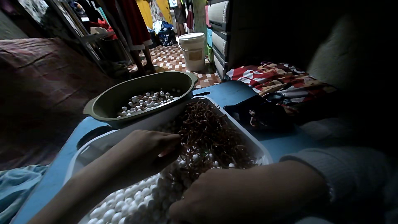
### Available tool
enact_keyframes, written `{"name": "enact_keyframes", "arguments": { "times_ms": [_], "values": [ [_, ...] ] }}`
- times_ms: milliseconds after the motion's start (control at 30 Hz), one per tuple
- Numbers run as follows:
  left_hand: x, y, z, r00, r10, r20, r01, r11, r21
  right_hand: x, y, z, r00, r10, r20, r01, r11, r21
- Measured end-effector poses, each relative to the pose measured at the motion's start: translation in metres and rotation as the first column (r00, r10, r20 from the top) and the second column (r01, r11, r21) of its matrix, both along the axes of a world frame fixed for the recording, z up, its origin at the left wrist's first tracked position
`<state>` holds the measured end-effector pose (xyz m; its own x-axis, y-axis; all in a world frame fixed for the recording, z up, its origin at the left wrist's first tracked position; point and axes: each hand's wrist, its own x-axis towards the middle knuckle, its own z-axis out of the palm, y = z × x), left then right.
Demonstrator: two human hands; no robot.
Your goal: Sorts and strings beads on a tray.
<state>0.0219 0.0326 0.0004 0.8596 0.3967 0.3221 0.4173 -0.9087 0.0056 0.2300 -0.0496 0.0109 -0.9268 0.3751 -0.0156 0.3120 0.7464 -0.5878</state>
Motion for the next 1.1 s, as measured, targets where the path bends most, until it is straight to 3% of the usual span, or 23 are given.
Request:
{"name": "enact_keyframes", "arguments": {
  "times_ms": [1100],
  "values": [
    [0.0000, 0.0005, 0.0001, 1.000, 0.001, 0.004, -0.001, 1.000, -0.017, 0.0004, 0.0000, 0.0009, 1.000, -0.011, 0.018, 0.011, 1.000, -0.005]
  ]
}}
